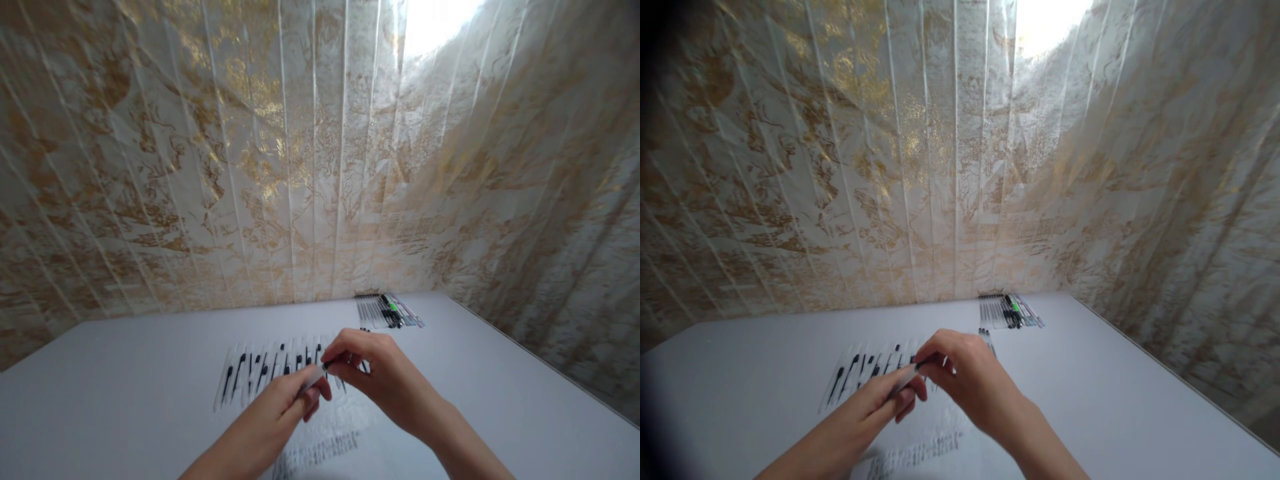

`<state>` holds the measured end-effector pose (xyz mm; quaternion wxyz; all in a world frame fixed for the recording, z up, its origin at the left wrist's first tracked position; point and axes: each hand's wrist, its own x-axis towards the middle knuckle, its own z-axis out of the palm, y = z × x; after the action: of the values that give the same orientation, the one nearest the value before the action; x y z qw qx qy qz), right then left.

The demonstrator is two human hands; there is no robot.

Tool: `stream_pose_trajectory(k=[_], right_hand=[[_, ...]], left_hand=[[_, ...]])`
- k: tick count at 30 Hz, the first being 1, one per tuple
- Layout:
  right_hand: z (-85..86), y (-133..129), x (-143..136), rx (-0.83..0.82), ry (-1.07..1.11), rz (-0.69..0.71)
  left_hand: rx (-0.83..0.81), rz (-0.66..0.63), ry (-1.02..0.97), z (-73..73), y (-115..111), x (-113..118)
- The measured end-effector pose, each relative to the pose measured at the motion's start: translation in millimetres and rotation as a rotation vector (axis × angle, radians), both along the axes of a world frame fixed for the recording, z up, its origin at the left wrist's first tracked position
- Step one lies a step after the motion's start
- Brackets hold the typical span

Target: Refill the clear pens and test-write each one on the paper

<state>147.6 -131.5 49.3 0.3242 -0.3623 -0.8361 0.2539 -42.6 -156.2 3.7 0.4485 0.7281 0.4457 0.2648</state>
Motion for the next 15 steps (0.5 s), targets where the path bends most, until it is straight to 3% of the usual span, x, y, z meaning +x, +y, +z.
stream_pose_trajectory(k=[4,8,11,15], right_hand=[[0.3,-1,1,-0.053,-0.046,-0.017],[-1.6,-2,-1,-0.065,-0.037,0.021],[-9.0,-3,-9,0.054,-0.082,0.005],[-23.5,-3,-22,0.197,-0.182,-0.126]], left_hand=[[0.001,0.008,0.069,3.3,-1,-2],[-0.011,-0.002,0.003,2.7,-1,-1],[-0.032,0.012,-0.033,0.6,0,1],[0.017,0.040,0.012,-2.7,1,2]])
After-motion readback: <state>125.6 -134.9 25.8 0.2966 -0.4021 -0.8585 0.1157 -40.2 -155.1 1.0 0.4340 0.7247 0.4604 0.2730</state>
